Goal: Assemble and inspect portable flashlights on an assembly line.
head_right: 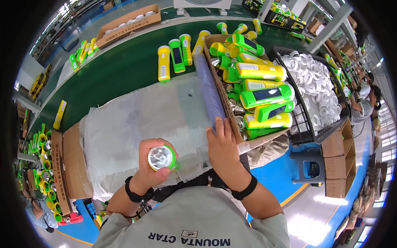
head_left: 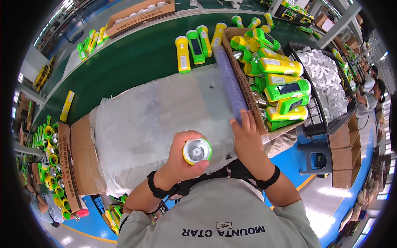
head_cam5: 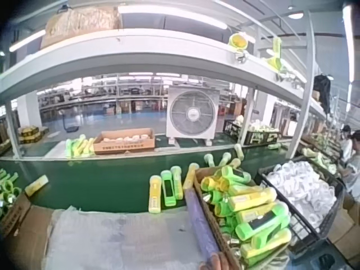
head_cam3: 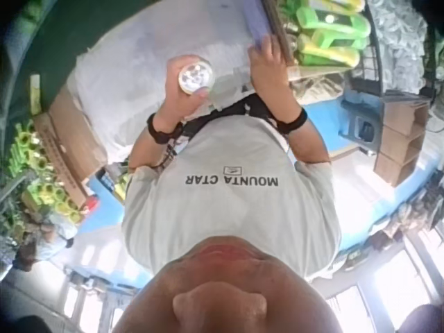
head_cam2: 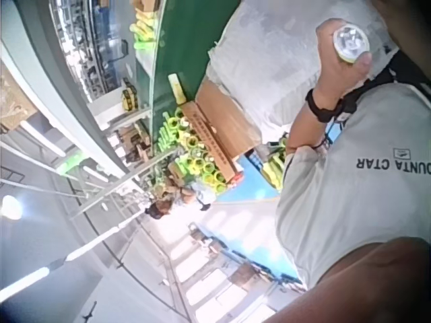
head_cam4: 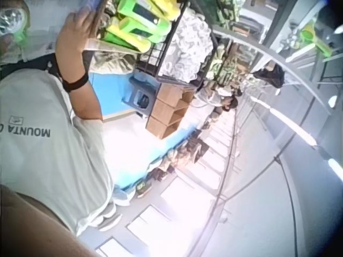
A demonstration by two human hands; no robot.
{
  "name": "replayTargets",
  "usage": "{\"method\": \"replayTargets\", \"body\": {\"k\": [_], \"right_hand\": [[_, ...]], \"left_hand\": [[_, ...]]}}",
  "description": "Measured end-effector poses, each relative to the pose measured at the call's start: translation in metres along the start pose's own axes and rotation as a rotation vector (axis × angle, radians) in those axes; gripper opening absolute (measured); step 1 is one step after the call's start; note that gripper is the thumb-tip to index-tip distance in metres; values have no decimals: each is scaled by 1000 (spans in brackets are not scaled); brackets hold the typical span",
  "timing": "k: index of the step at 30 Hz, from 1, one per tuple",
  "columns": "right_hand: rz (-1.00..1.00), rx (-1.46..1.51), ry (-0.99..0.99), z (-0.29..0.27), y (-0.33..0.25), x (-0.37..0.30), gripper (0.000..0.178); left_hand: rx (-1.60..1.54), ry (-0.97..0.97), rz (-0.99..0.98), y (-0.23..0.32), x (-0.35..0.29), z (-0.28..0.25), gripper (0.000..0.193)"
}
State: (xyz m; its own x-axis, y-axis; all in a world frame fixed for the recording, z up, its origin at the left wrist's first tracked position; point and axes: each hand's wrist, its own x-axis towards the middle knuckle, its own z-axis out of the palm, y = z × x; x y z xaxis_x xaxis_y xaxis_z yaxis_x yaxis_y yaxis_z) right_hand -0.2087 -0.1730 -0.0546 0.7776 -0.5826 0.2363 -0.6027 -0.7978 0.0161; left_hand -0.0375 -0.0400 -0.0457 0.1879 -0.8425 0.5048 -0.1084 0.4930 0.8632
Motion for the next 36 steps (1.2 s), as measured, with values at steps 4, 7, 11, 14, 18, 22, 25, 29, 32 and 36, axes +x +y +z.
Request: {"method": "replayTargets", "body": {"k": [4,7,11,14,18,22,25,29,32,36], "right_hand": [[92,-79,-124,-16,-16,-20,35],[182,134,-89,-20,-7,-32,38],[89,342,7,-54,14,-32,44],[22,625,90,-99,56,-35,55],[-33,193,64,-67,100,-55,53],[-111,98,169,-36,126,-54,37],[-36,92,171,-36,124,-59,14],[-70,119,94,-51,109,-82,14],[-21,126,110,-53,108,-103,14],[61,91,130,-55,124,-114,17]], "left_hand": [[-10,46,10,-3,0,-1,57],[-28,57,12,-11,3,0,57],[-20,70,15,-9,14,6,57],[8,167,-48,0,14,5,63],[67,189,-89,-4,24,8,65],[61,132,-120,-9,36,23,64],[74,59,-153,-13,29,24,57],[150,-52,-207,-10,38,35,51],[186,-52,-269,-6,58,47,50],[234,-281,-366,6,83,58,44]]}}
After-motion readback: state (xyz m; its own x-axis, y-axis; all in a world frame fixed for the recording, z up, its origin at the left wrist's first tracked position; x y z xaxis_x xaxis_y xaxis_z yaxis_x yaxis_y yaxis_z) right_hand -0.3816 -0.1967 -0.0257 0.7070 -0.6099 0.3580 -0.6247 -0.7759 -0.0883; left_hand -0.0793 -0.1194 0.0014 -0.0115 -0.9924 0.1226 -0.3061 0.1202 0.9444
